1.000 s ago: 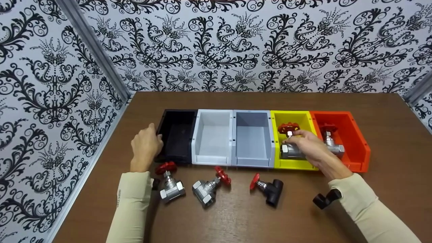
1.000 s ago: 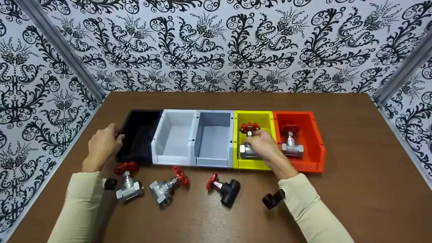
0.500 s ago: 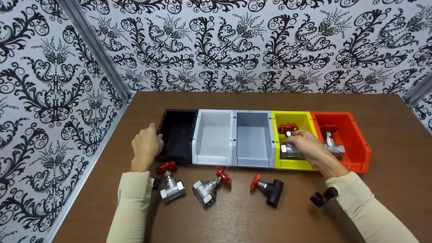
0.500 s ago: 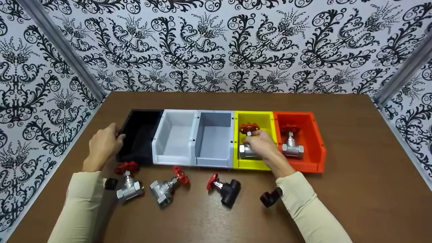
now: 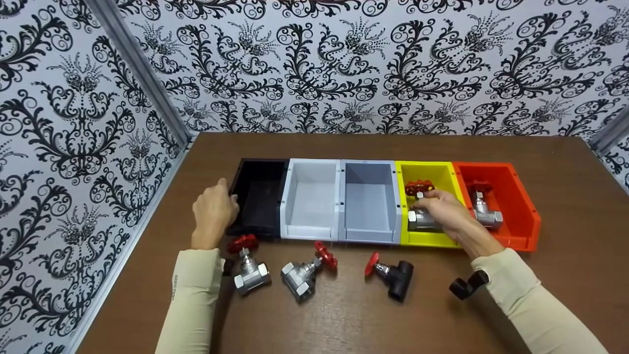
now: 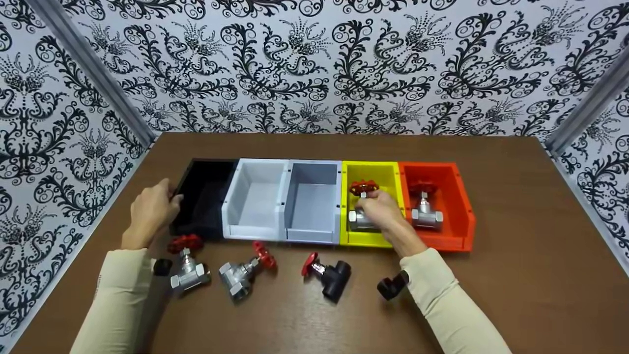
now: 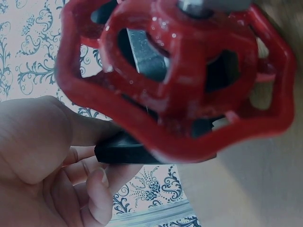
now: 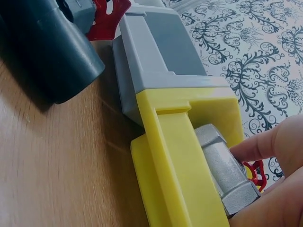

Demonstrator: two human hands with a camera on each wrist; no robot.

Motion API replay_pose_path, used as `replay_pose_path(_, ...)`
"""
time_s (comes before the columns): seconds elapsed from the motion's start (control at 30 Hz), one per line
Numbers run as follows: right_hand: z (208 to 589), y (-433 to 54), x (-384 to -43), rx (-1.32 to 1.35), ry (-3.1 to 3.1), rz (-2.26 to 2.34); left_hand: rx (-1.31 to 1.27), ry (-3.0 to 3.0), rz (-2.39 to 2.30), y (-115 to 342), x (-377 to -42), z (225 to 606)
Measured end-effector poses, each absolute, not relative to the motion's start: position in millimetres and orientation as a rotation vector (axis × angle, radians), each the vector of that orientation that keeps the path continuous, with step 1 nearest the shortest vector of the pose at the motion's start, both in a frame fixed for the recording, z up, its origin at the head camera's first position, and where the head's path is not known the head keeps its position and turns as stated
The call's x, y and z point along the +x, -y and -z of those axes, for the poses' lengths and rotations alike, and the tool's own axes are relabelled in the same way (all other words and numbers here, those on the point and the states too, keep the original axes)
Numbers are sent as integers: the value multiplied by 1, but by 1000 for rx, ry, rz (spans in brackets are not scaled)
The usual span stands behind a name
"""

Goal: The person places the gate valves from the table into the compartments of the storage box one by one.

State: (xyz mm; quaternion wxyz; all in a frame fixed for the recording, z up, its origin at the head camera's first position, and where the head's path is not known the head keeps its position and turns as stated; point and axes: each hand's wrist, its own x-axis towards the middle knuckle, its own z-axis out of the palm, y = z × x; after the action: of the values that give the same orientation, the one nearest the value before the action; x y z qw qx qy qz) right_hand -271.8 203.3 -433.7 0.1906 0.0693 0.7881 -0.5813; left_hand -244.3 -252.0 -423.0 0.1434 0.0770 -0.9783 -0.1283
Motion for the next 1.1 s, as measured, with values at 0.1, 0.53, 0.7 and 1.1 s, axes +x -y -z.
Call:
replay_pose_path(0.1, 435, -203, -273, 197, -2214, 1624, 230, 2826, 371, 252, -244, 423)
replay_pose_path(0.53, 437, -202, -277, 201, -2236, 1589, 253, 2837, 384, 252, -245, 423)
replay_pose_path(0.7, 439, -202, -278, 196, -2275, 1566, 245, 2841, 382, 252, -245, 423)
replay_pose_path(1.1, 444, -202, -282, 228, -2326, 1551, 252, 2852, 388, 252, -246, 423)
